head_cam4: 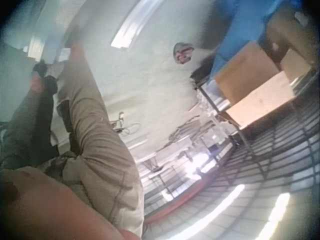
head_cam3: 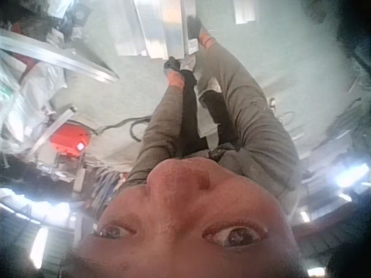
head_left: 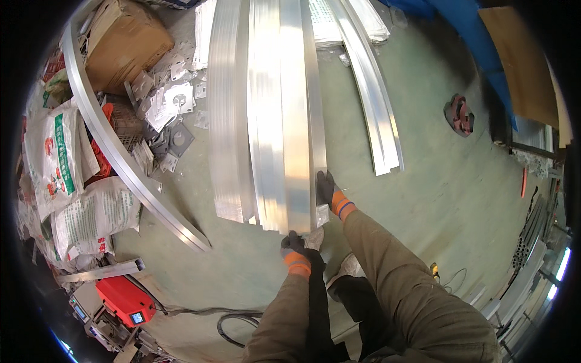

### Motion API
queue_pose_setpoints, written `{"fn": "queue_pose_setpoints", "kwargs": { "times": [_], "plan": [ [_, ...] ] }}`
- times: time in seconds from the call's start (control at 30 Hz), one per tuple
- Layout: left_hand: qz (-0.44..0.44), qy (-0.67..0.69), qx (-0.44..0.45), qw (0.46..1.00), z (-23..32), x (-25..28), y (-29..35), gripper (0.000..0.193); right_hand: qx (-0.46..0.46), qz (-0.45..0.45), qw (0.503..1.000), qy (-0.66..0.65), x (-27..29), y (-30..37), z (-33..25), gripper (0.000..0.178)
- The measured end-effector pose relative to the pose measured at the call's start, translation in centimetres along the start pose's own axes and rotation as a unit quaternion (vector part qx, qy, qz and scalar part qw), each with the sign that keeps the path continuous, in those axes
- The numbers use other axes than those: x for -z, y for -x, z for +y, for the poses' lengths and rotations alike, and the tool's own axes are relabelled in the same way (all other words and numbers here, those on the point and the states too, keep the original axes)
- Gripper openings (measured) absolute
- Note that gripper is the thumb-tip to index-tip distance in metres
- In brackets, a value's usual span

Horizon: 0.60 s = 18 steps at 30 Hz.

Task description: The person welds metal strips onto a large curved metal panel using a handheld welding torch. They repeatedly pick up strips, position them on the panel, and weld them in place, moving around the workspace to access different sections.

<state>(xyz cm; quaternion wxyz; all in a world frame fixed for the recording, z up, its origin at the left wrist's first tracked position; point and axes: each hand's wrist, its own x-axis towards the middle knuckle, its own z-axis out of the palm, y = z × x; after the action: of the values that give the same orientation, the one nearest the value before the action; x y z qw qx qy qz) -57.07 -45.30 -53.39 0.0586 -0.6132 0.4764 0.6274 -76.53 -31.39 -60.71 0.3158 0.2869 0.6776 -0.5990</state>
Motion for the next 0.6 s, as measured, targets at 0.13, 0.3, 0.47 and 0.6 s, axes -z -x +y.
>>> {"fn": "queue_pose_setpoints", "kwargs": {
  "times": [0.13, 0.3, 0.47, 0.6],
  "plan": [
    [-0.006, 0.097, 0.106, 0.99, -0.5, -2.5, 0.8, 0.046, -0.064, -0.011, 0.993, -0.095, 1.8, -2.1, 2.3, 0.071],
    [-0.016, 0.044, 0.148, 0.988, -0.6, -3.7, 2.5, 0.05, 0.014, 0.054, 0.998, -0.011, 2.9, -2.9, 2.8, 0.086],
    [-0.068, 0.019, 0.089, 0.994, -1.6, -4.8, 6.0, 0.044, 0.124, 0.136, 0.963, 0.199, 1.8, 6.0, -4.7, 0.102],
    [-0.127, 0.016, 0.09, 0.988, -1.4, -4.4, 11.5, 0.039, -0.022, 0.162, 0.953, 0.257, 2.2, 12.9, -11.4, 0.137]
  ]
}}
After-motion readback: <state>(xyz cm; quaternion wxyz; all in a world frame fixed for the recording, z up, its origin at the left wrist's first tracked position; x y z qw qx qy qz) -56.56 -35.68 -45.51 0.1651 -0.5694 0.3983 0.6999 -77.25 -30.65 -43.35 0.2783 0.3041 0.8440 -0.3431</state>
